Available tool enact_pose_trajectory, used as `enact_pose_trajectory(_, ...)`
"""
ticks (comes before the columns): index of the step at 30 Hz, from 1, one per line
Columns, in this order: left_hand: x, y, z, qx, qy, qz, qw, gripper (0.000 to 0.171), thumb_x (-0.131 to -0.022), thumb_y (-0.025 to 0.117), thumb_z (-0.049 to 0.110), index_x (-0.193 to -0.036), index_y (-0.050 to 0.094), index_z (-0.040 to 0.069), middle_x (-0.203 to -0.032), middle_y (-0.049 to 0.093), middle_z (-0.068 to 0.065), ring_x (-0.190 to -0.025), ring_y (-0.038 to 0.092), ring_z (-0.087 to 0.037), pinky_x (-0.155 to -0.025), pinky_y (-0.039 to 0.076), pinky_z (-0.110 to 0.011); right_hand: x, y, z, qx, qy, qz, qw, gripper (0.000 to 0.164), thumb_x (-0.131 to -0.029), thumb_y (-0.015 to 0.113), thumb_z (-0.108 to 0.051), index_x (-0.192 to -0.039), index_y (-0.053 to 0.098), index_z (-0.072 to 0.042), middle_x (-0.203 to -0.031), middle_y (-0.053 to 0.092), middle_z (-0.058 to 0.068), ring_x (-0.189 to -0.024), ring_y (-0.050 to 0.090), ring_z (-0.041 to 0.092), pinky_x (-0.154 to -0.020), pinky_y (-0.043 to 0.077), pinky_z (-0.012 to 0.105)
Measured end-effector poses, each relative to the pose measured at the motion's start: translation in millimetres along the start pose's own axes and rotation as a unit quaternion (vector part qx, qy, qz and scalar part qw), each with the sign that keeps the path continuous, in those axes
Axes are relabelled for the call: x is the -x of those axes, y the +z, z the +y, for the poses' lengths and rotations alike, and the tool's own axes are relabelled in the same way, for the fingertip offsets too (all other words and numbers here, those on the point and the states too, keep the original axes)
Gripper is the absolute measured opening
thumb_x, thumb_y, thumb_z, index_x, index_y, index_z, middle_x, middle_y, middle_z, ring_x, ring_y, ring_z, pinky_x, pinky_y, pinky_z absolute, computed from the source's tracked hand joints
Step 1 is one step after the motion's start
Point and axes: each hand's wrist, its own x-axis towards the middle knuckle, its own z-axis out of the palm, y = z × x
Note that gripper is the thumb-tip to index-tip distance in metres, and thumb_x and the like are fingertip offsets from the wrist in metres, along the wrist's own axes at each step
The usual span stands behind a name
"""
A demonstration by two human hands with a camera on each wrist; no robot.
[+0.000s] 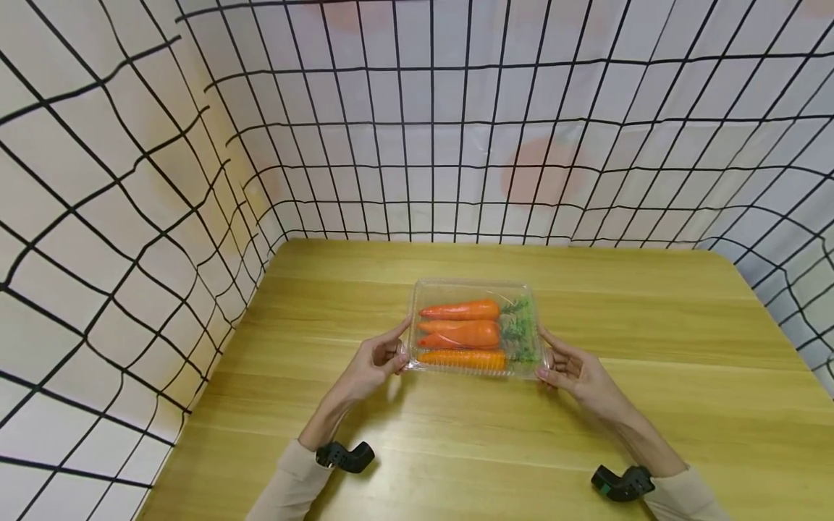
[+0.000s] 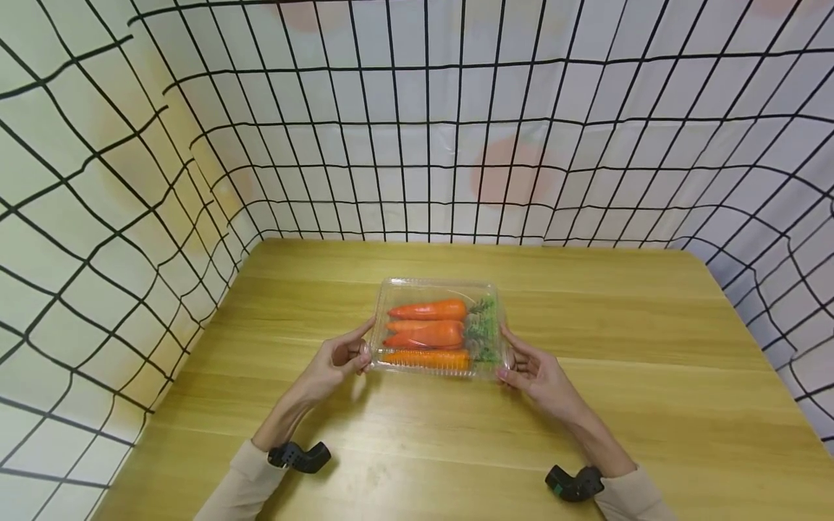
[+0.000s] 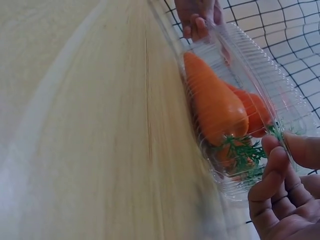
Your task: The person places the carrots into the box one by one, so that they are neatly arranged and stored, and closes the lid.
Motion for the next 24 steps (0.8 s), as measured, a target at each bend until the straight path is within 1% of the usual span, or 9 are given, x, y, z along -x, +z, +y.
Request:
enact_pose_trajectory(3, -0.6, -1.4, 0.6, -0.001, -0.008, -0.001, 1.0000, 0.066, -0.102, 0.056, -0.005, -0.162, 0.030, 0.006, -0.084, 0.059, -0.014, -0.073, 0.055, -0.010, -0.069, 0.053, -0.022, -1.5, -0.5, -1.6, -0.006, 0.011, -0.005, 1.000, 0.074, -0.101, 0.061, 0.004, -0.161, 0.019, 0.007, -0.092, 0.067, 0.008, -0.078, 0.066, 0.012, -0.065, 0.057, 0.024)
enact_pose_trajectory(5, -0.9, -2.2, 1.6, -0.003, -0.012, -0.003, 0.9999, 0.067, -0.102, 0.055, -0.004, -0.163, 0.029, 0.006, -0.086, 0.059, -0.018, -0.075, 0.056, -0.010, -0.071, 0.055, -0.022, -2.1, -1.2, -2.4, -0.006, 0.021, -0.008, 1.000, 0.074, -0.101, 0.061, 0.002, -0.162, 0.018, 0.006, -0.094, 0.068, 0.012, -0.078, 0.065, 0.012, -0.066, 0.057, 0.024)
enact_pose_trajectory(9, -0.7, -2.9, 3.7, -0.011, -0.022, -0.006, 0.9997, 0.067, -0.103, 0.054, -0.003, -0.163, 0.027, 0.008, -0.089, 0.060, -0.025, -0.077, 0.058, -0.013, -0.074, 0.057, -0.024, -2.1, -2.8, -4.9, -0.002, 0.034, -0.018, 0.999, 0.075, -0.103, 0.060, -0.002, -0.163, 0.016, 0.003, -0.092, 0.067, 0.017, -0.076, 0.065, 0.015, -0.067, 0.058, 0.027)
enact_pose_trajectory(12, 0.2, -3.2, 4.7, -0.016, -0.029, -0.011, 0.9994, 0.068, -0.104, 0.055, -0.001, -0.164, 0.026, 0.010, -0.089, 0.061, -0.026, -0.079, 0.059, -0.017, -0.076, 0.058, -0.026, -1.2, -6.3, -8.4, 0.019, 0.049, -0.032, 0.998, 0.076, -0.104, 0.060, -0.006, -0.165, 0.014, -0.002, -0.090, 0.065, 0.020, -0.077, 0.067, 0.020, -0.070, 0.059, 0.029)
enact_pose_trajectory(14, 1.1, -4.1, 5.6, -0.020, -0.035, -0.017, 0.9990, 0.068, -0.105, 0.055, 0.001, -0.165, 0.025, 0.012, -0.092, 0.062, -0.026, -0.083, 0.061, -0.022, -0.079, 0.059, -0.028, -0.4, -10.2, -12.1, 0.042, 0.063, -0.044, 0.996, 0.076, -0.106, 0.059, -0.010, -0.167, 0.014, -0.007, -0.095, 0.066, 0.022, -0.081, 0.069, 0.023, -0.073, 0.060, 0.030)
enact_pose_trajectory(17, 3.0, -7.4, 7.8, -0.029, -0.040, -0.025, 0.9984, 0.068, -0.106, 0.054, 0.004, -0.166, 0.023, 0.014, -0.099, 0.064, -0.024, -0.090, 0.064, -0.028, -0.086, 0.060, -0.031, -0.3, -17.9, -17.8, 0.087, 0.070, -0.057, 0.992, 0.074, -0.107, 0.057, -0.015, -0.168, 0.014, -0.012, -0.102, 0.069, 0.020, -0.087, 0.070, 0.024, -0.076, 0.059, 0.031)
enact_pose_trajectory(19, 4.5, -10.9, 10.6, -0.049, -0.040, -0.022, 0.9978, 0.067, -0.107, 0.053, 0.005, -0.166, 0.023, 0.014, -0.104, 0.065, -0.024, -0.094, 0.065, -0.033, -0.090, 0.060, -0.036, -0.2, -23.4, -21.8, 0.114, 0.066, -0.061, 0.989, 0.071, -0.108, 0.055, -0.016, -0.168, 0.015, -0.014, -0.107, 0.070, 0.016, -0.090, 0.070, 0.023, -0.077, 0.059, 0.030)
enact_pose_trajectory(21, 5.2, -15.0, 13.0, -0.088, -0.038, -0.009, 0.9954, 0.065, -0.108, 0.053, 0.009, -0.166, 0.023, 0.013, -0.111, 0.066, -0.022, -0.099, 0.066, -0.034, -0.093, 0.059, -0.039, -0.3, -28.8, -25.6, 0.136, 0.059, -0.057, 0.987, 0.069, -0.109, 0.053, -0.016, -0.167, 0.017, -0.014, -0.109, 0.070, 0.014, -0.092, 0.070, 0.021, -0.078, 0.059, 0.031)
enact_pose_trajectory(24, 4.0, -21.3, 18.3, -0.163, -0.030, 0.014, 0.9860, 0.062, -0.110, 0.051, 0.018, -0.166, 0.024, 0.012, -0.129, 0.064, -0.023, -0.116, 0.064, -0.036, -0.103, 0.055, -0.050, -1.1, -36.7, -31.0, 0.173, 0.050, -0.042, 0.983, 0.063, -0.110, 0.052, -0.016, -0.166, 0.022, -0.010, -0.112, 0.070, 0.015, -0.093, 0.071, 0.019, -0.078, 0.060, 0.031)
